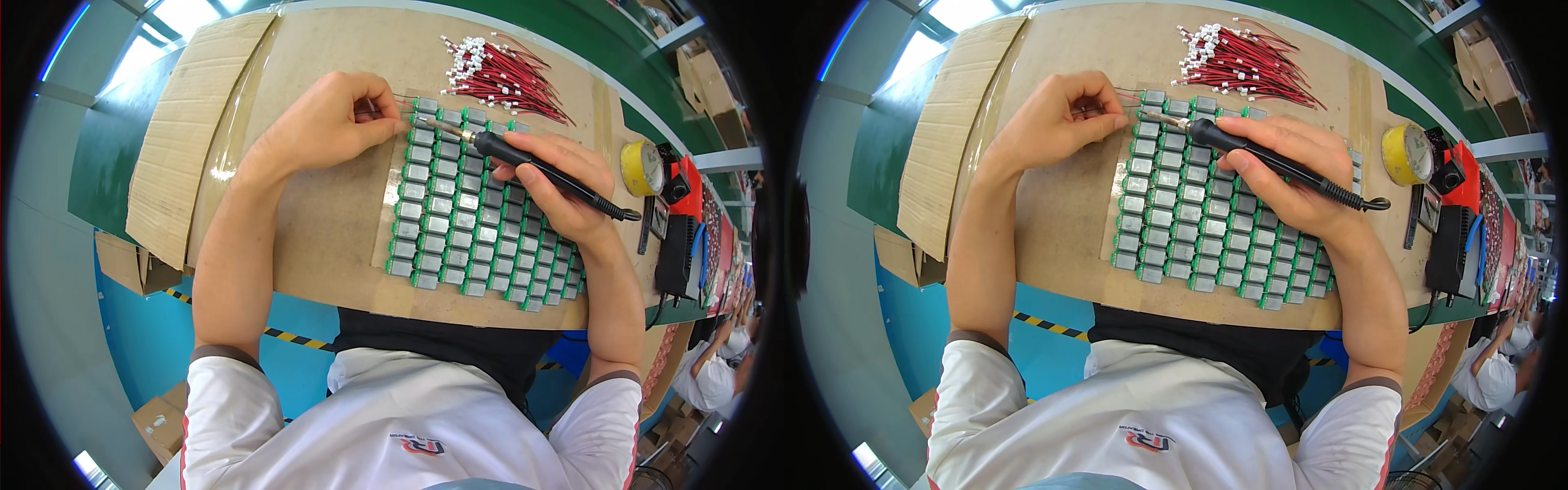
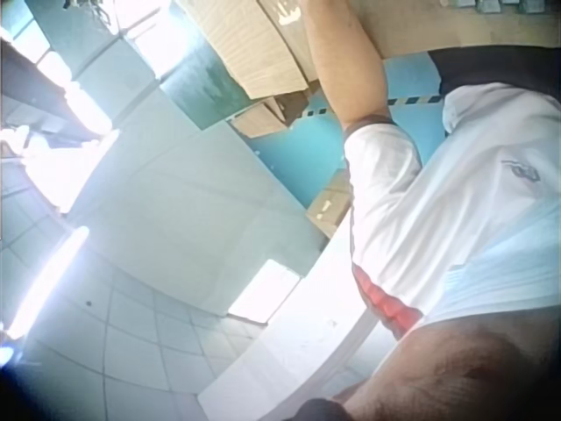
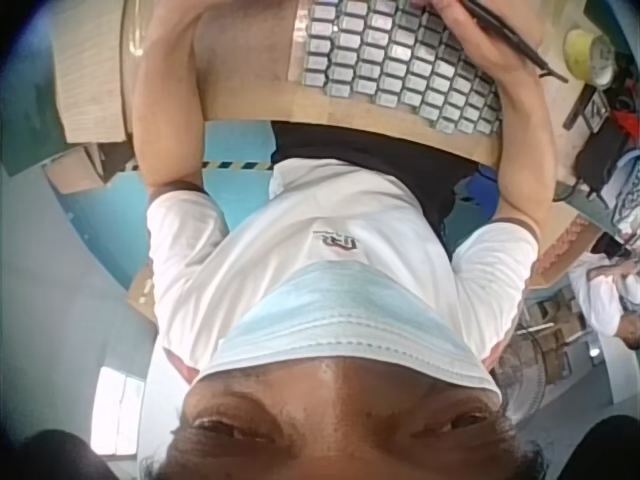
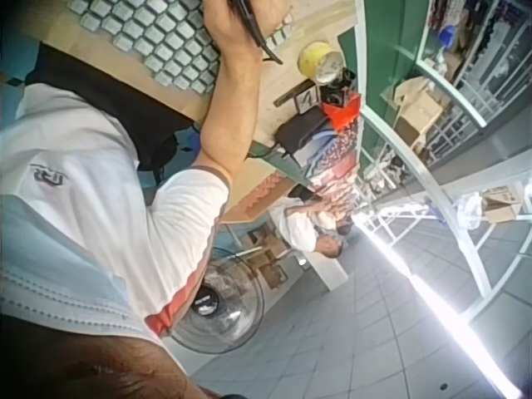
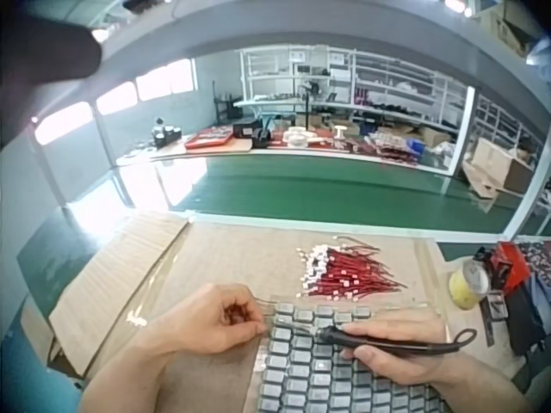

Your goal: Soldering red and white wires to an array of small rechargeable batteries at a factory workbench.

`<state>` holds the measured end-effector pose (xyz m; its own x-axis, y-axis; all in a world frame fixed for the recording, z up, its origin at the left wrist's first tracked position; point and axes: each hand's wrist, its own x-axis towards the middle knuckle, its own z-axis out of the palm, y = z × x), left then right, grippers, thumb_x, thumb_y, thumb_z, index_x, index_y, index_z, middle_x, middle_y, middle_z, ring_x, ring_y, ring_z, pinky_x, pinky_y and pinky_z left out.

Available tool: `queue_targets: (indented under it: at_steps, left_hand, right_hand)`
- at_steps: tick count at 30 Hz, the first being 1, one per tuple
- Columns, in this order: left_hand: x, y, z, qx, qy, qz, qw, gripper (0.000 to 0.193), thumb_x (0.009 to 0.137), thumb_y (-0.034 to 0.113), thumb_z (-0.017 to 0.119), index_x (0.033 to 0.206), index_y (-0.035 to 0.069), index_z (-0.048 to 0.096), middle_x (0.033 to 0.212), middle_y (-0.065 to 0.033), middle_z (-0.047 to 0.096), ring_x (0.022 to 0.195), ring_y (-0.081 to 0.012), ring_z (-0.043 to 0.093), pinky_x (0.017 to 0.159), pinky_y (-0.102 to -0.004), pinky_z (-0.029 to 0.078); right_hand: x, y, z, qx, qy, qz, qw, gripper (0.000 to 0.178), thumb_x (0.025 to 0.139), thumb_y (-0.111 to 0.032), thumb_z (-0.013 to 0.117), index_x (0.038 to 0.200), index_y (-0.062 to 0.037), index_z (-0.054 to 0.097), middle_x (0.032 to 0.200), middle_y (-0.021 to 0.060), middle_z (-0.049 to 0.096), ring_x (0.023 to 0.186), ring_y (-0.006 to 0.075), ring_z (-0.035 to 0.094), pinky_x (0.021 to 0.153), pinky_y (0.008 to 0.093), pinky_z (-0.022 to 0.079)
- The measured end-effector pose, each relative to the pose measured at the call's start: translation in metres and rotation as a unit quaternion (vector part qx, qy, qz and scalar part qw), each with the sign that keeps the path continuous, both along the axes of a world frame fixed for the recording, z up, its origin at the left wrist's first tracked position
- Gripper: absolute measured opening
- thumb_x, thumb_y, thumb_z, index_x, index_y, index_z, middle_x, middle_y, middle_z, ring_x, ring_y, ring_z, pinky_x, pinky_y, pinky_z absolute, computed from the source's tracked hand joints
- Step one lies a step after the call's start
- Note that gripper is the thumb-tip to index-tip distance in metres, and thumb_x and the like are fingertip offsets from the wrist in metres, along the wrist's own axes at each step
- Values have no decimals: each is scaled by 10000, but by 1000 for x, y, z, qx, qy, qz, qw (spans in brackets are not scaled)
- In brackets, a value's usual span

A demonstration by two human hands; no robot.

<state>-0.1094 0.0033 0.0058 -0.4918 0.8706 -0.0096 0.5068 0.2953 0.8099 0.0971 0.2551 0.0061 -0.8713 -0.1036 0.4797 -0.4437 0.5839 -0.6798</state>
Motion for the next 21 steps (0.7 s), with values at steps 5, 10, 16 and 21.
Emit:
queue_targets:
  at_steps: [5, 10, 16, 21]
  left_hand:
    - [2, 2, -2, 0, 13, 23, 1000, 99, 938, 62, 764, 915, -3, 693, 830, 11, 661, 740, -52, 559, 660, -232, 474]
    - [2, 2, -5, 12, 18, 29, 999, 105, 923, 60, 775, 896, 5, 690, 822, 19, 654, 729, -50, 543, 650, -231, 464]
    - [1, 3, -7, 11, 28, 36, 999, 119, 917, 64, 785, 874, 7, 689, 820, 22, 652, 723, -47, 535, 640, -232, 456]
    - [1, 3, -7, 12, 32, 39, 999, 125, 916, 69, 790, 873, 8, 690, 816, 23, 652, 720, -46, 532, 636, -233, 454]
  right_hand:
    - [-1, 0, 1, 12, 5, 3, 1000, 321, 962, -26, 675, 1263, 79, 715, 949, 173, 793, 866, 233, 776, 774, 310, 590]
    - [0, -1, 0, 10, -6, -2, 1000, 320, 956, -15, 676, 1259, 79, 716, 932, 163, 791, 861, 228, 773, 763, 306, 585]
    - [-4, -1, -5, 2, 30, -5, 1000, 338, 913, -4, 752, 1246, 51, 734, 866, 116, 790, 749, 197, 733, 660, 298, 553]
    - [-4, -2, -4, 10, 26, -6, 1000, 334, 913, -12, 761, 1241, 41, 737, 861, 111, 787, 741, 203, 729, 659, 297, 548]
